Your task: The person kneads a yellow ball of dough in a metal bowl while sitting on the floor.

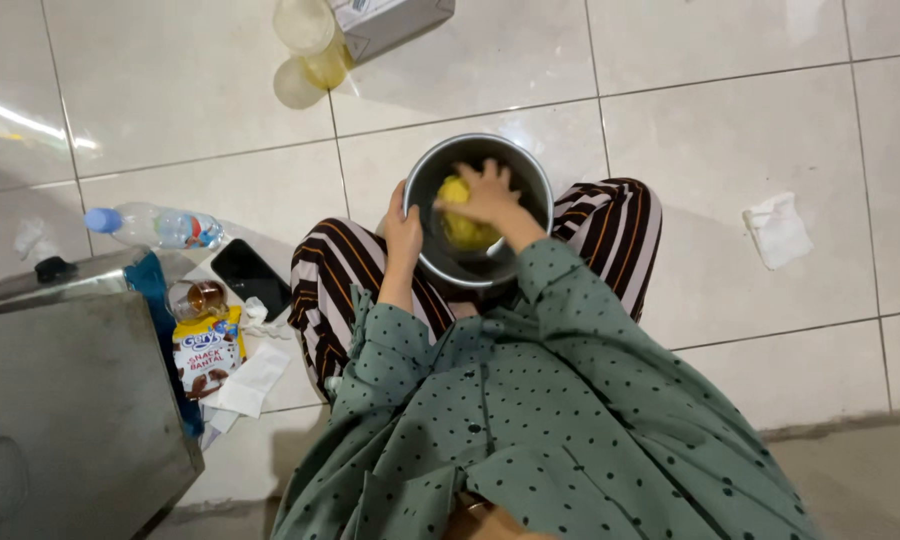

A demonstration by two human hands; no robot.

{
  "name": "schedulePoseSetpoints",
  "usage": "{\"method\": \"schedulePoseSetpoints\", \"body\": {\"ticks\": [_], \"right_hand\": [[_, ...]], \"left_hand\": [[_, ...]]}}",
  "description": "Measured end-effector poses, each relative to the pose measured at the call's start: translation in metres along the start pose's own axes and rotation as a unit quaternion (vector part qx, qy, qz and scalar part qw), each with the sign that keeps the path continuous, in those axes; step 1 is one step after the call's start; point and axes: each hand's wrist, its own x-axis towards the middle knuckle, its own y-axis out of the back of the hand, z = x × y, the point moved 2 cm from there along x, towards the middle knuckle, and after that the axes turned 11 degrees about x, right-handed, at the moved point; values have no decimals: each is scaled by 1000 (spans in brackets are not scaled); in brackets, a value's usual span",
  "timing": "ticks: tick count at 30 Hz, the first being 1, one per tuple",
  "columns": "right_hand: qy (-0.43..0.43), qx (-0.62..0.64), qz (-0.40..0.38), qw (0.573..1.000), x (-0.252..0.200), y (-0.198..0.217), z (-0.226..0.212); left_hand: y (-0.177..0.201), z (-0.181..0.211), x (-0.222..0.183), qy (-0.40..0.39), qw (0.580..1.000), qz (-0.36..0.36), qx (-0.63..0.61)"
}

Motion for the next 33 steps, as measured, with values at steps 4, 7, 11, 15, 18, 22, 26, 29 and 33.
{"method": "schedulePoseSetpoints", "body": {"ticks": [4, 7, 11, 15, 18, 22, 26, 29, 33], "right_hand": [[1, -88, -23, 996, -13, -28, 4], [66, -71, 44, 994, -15, -41, 25], [117, -11, 99, 988, -21, -42, 31], [132, 15, 112, 985, -19, -53, 30], [124, 23, 99, 987, -18, -49, 25], [147, 68, 88, 983, 0, -38, 32], [194, 27, 171, 966, -22, -16, 20], [213, -5, 241, 947, -27, -21, 20], [221, -64, 229, 946, -19, -48, 29]], "left_hand": [[0, -9, 4, 6, 999, 1, -35], [1, -3, 1, 4, 999, 7, -42], [7, -16, 1, 28, 998, 24, -46], [18, -33, 6, 68, 997, 26, 39], [22, -15, -6, 41, 995, 20, 90], [27, 29, -23, 33, 994, 4, 108], [22, 29, -24, 37, 995, 6, 95], [24, 32, -19, 27, 995, 8, 98], [22, 26, -13, 24, 995, 8, 96]]}}
